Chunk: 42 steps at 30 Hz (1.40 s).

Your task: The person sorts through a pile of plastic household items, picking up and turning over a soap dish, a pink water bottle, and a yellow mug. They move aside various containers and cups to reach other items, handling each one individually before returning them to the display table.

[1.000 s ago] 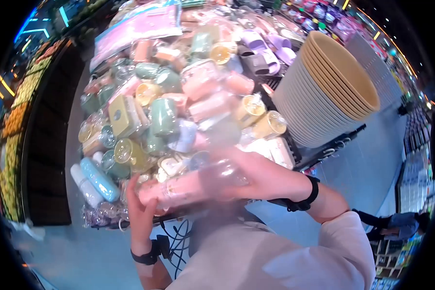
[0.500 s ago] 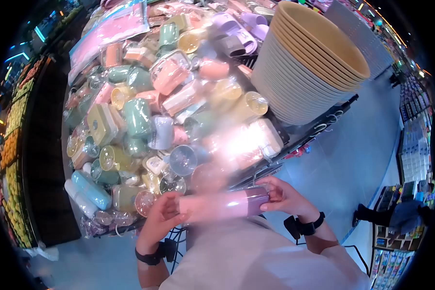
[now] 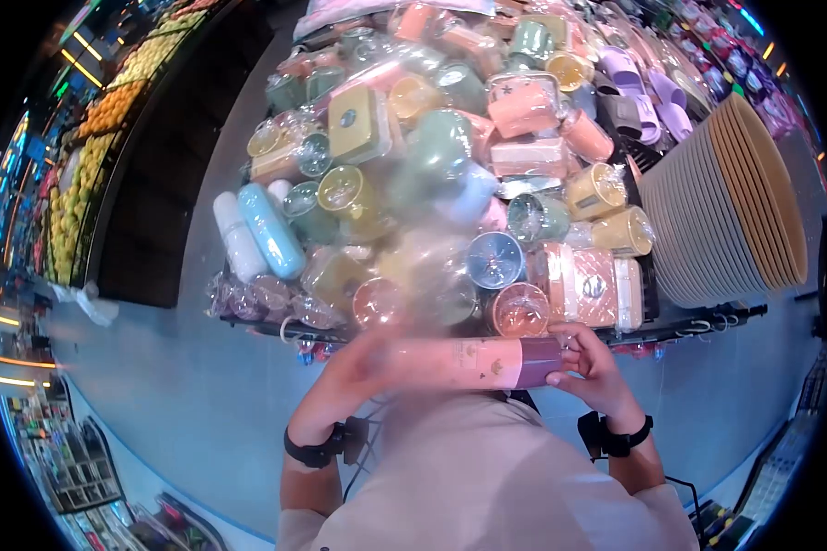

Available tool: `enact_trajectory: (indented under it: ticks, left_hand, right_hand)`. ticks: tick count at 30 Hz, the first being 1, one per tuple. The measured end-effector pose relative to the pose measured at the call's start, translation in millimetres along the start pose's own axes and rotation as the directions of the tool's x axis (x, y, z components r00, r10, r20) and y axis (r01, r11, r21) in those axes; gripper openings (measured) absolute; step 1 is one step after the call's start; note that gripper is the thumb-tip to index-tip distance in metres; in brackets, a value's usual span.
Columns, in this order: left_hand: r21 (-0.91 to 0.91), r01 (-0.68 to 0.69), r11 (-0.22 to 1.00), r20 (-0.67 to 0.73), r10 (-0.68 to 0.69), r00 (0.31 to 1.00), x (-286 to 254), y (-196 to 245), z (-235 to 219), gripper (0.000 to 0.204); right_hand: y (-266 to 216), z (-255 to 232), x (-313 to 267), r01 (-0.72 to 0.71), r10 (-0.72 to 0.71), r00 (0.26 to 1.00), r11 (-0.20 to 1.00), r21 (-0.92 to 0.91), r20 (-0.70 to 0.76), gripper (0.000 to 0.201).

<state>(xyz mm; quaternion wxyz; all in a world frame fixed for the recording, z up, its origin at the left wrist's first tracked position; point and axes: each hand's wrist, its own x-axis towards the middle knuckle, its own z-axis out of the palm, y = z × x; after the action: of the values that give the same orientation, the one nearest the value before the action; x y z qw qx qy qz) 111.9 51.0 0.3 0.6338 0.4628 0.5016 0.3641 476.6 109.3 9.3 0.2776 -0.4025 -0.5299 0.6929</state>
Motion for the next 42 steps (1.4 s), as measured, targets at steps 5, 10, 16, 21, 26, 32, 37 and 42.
enact_trajectory:
  ticks: [5, 10, 16, 21, 26, 32, 37, 42]
  left_hand:
    - [0.02, -0.069, 0.997, -0.171, 0.071, 0.983, -23.2, -3.8, -10.9, 0.051]
    - [0.383, -0.076, 0.92, -0.124, 0.133, 0.983, 6.0, 49.3, -46.8, 0.039]
    - [0.868, -0.173, 0.466, 0.001, 0.346, 0.938, 91.7, 63.5, -83.6, 0.027]
    - [0.899, -0.029, 0.437, 0.048, -0.032, 0.998, 129.5, 47.0, -84.1, 0.019]
    - [0.892, -0.158, 0.424, 0.25, -0.171, 0.953, 134.4, 43.9, -85.0, 0.026]
    - [0.944, -0.13, 0.304, 0.148, -0.038, 0.988, 96.3, 73.9, -99.8, 0.036]
    - [0.897, -0.053, 0.438, 0.081, -0.047, 0.996, 80.9, 66.5, -111.5, 0.038]
    - [0.898, -0.041, 0.438, 0.074, -0.057, 0.996, 100.9, 58.6, -88.3, 0.037]
  right_hand:
    - [-22.9, 17.2, 38.4, 0.062, -0.047, 0.996, 0.973, -0.222, 0.071, 0.055]
    - [-82.6, 16.0, 115.2, 0.311, -0.259, 0.949, 0.68, -0.665, 0.179, 0.05]
    - [-86.2, 13.2, 198.6, 0.345, -0.262, 0.93, 0.391, -0.853, 0.256, 0.039]
    - [-58.8, 11.6, 223.1, 0.374, -0.237, 0.918, 0.25, -0.893, 0.318, 0.039]
    - [-60.6, 16.9, 211.9, 0.399, -0.069, 0.917, 0.176, -0.9, 0.393, 0.04]
    - [-70.0, 29.2, 214.3, 0.451, -0.103, 0.893, 0.229, -0.863, 0.439, 0.044]
    - [-67.8, 27.4, 227.4, 0.464, -0.086, 0.885, 0.235, -0.854, 0.457, 0.037]
    - [-35.3, 24.0, 259.7, 0.065, 0.041, 0.991, 0.689, -0.722, 0.129, 0.03]
